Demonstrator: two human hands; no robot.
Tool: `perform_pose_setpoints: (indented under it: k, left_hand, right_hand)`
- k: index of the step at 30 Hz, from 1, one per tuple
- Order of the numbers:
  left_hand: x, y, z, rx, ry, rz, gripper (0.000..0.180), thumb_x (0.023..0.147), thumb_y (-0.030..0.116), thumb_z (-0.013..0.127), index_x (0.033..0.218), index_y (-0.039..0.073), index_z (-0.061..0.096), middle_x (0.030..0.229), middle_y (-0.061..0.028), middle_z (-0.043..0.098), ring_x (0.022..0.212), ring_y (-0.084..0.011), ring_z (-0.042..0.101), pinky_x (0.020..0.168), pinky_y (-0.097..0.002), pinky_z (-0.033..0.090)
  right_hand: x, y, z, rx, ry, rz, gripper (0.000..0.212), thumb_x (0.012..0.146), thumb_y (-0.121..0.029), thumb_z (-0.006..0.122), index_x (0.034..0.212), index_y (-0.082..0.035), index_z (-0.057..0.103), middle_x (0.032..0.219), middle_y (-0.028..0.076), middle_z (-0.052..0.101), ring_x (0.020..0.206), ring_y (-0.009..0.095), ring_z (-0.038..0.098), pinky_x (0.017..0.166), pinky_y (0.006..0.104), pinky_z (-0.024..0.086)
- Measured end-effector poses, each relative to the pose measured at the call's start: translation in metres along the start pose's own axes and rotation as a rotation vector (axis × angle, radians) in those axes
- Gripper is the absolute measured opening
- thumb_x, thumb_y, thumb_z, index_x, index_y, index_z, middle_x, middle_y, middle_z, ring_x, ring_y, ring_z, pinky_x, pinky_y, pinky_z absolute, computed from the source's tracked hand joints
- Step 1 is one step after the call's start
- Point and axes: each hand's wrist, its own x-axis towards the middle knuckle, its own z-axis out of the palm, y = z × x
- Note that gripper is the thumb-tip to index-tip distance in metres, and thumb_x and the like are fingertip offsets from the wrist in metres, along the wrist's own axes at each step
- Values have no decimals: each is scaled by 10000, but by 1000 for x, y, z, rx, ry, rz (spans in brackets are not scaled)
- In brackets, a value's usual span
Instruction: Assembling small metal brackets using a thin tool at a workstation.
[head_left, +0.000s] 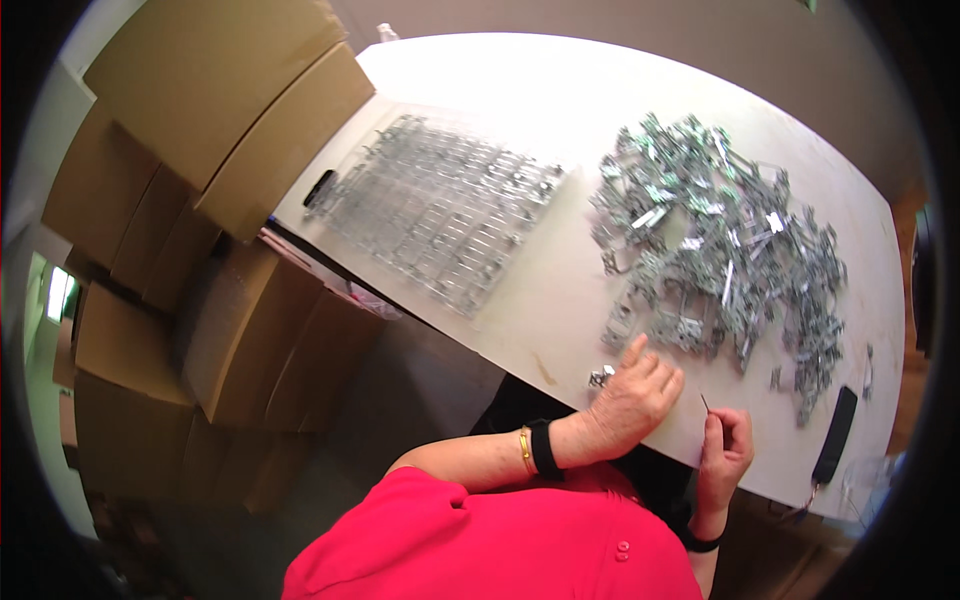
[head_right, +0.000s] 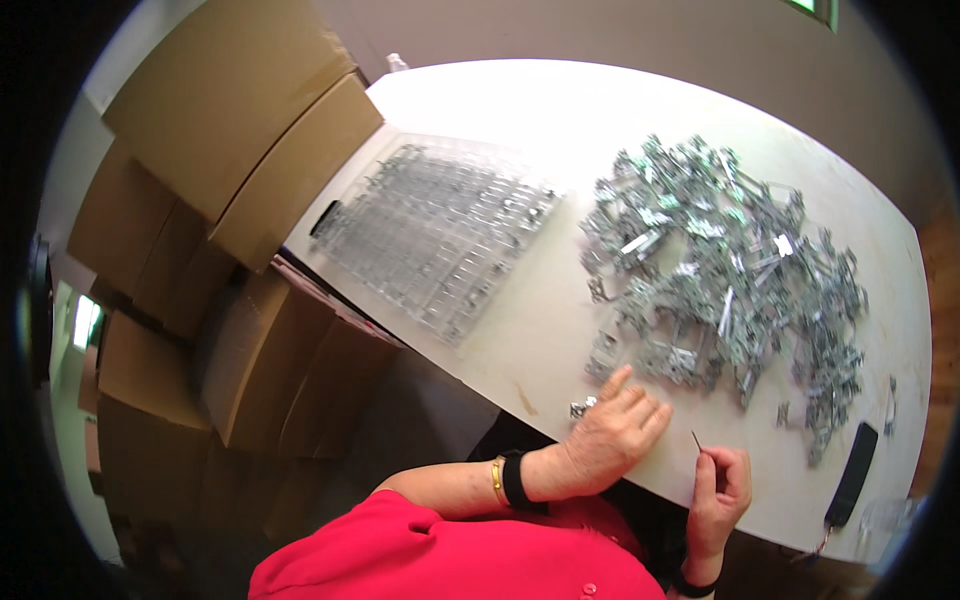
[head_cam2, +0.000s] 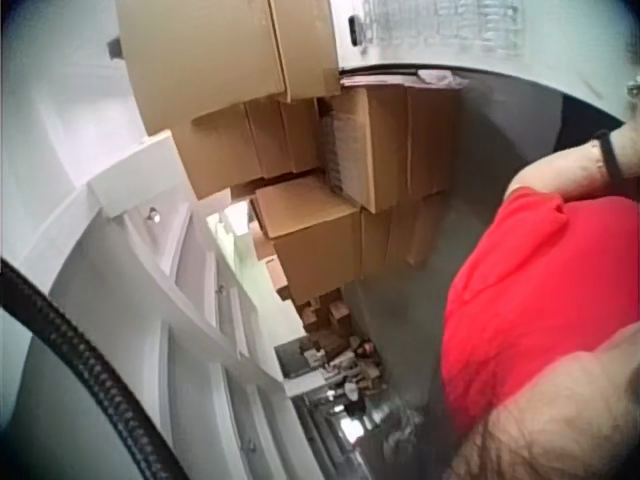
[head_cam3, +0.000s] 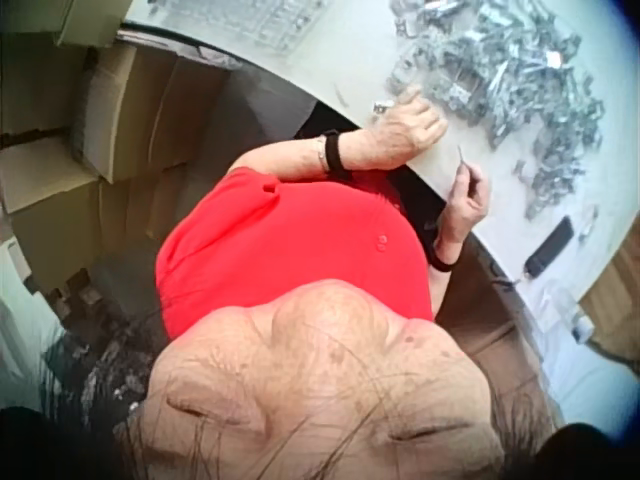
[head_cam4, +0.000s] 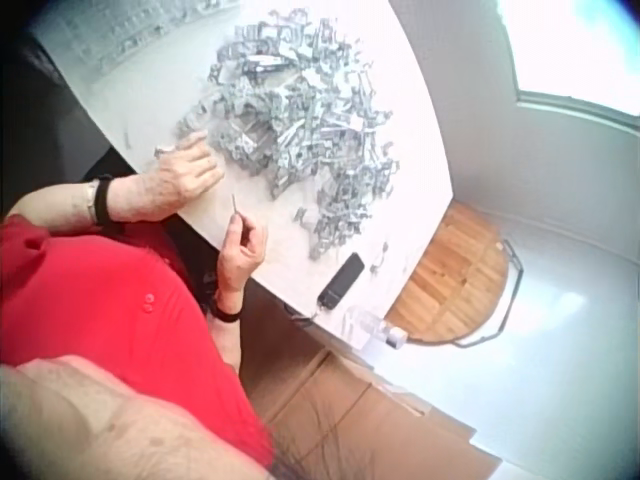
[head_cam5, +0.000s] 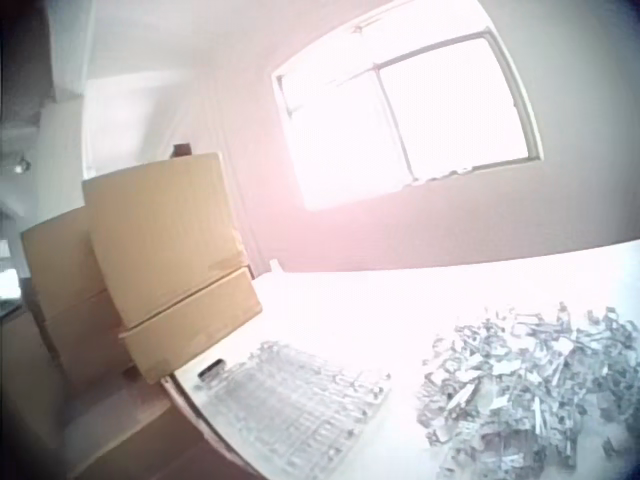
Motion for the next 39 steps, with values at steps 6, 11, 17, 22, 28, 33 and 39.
perform_pose_setpoints:
  k: [6, 11, 17, 22, 28, 33, 39]
  left_hand:
    - [6, 3, -5, -161, 28, 68, 115, 858, 102, 610, 951, 35, 605, 879, -92, 570, 933, -281, 633, 1226, -556, 382]
    - [19, 6, -26, -497, 290, 121, 248, 828, 69, 662, 1060, -14, 639, 1007, -110, 641, 1012, -306, 637, 1118, -507, 476]
    - [10, -13, -38, -528, 368, 37, 272, 846, 30, 677, 1116, 1, 649, 1022, -119, 650, 1002, -322, 633, 986, -454, 502]
    - [-13, -34, -65, -480, 363, -96, 279, 836, -16, 672, 1111, 8, 630, 983, -123, 630, 998, -344, 626, 942, -444, 502]
    - [-36, -49, -78, -474, 297, -265, 230, 845, -8, 789, 1013, 45, 642, 934, -95, 670, 911, -331, 662, 854, -437, 508]
    - [-45, -52, -56, -657, 241, -370, 181, 840, -3, 791, 935, 44, 645, 860, -144, 648, 853, -372, 649, 751, -447, 515]
    - [-46, -59, -49, -577, 178, -372, 198, 837, -31, 806, 938, 38, 650, 866, -144, 658, 836, -353, 646, 726, -433, 516]
  right_hand:
    - [1, 20, -3, -9, -7, 14, 30, 1059, -37, 647, 1044, -34, 673, 894, -50, 524, 759, 40, 449, 671, 213, 361]
    - [7, 23, -3, 33, 16, 62, 62, 1093, -112, 645, 1064, -64, 671, 842, -97, 517, 680, 3, 386, 586, 198, 295]
    - [12, 35, -4, -5, 39, 25, 71, 1094, -123, 648, 1065, -64, 675, 843, -96, 531, 664, 1, 379, 580, 194, 293]
    - [13, 32, -5, -49, 23, 67, 77, 1094, -126, 649, 1065, -60, 677, 850, -92, 540, 666, 4, 378, 582, 197, 292]
    - [13, 32, -4, -225, 67, -144, 90, 1088, -133, 659, 1049, -54, 679, 852, -95, 536, 691, 12, 385, 599, 212, 303]
    - [4, 19, -7, -166, 76, 142, 41, 1052, -64, 674, 1048, -23, 678, 958, -31, 585, 850, 59, 514, 764, 220, 430]
    - [12, -6, 15, -130, 80, 104, 49, 1056, -46, 670, 1082, -17, 699, 1013, -20, 639, 925, 70, 569, 842, 235, 479]
